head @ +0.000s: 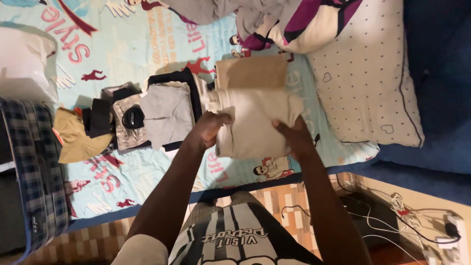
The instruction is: The person is folding clothes and packing them into a suitcase on a bed.
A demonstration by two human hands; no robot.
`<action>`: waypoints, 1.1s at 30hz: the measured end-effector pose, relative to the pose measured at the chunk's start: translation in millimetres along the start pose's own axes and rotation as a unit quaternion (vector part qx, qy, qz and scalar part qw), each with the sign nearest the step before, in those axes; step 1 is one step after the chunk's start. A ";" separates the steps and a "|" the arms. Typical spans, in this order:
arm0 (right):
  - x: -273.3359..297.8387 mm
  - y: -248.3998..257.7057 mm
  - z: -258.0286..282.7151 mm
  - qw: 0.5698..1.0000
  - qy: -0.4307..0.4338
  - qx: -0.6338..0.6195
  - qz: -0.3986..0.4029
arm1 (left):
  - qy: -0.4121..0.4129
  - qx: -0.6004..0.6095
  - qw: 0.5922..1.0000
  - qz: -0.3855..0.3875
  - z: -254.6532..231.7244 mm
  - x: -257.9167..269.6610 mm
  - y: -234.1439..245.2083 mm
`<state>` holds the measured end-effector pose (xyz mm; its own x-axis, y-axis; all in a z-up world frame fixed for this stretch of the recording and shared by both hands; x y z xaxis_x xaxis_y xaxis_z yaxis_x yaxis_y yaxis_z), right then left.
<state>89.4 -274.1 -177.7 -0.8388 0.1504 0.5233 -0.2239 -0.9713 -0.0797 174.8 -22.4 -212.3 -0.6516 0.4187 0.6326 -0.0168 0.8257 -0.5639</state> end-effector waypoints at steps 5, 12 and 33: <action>-60.9 4.9 4.4 0.990 0.125 -0.021 0.058 | -0.109 -0.017 0.993 -0.051 0.5 -17.4 -10.0; -159.9 33.6 -175.3 0.999 -0.009 -0.014 0.032 | -0.062 -0.244 0.956 -0.151 53.6 -23.6 44.6; -130.3 52.3 -176.9 0.899 -0.027 0.388 -0.200 | -0.043 -0.148 0.981 -0.119 45.7 19.4 9.4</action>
<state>99.2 -312.0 -400.1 -0.7387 0.5269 0.4204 -0.0708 -0.6809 0.7289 127.3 -23.8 -229.6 -0.7173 0.1776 0.6737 0.0359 0.9751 -0.2189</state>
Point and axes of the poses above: each hand's wrist, its own x-axis away from the middle knuckle, its own y-axis out of the back of the hand, z = x × y, the point moved 4 cm from there along -x, towards the middle knuckle, and after that the axes turned 10 degrees about x, right-handed, at the moved point
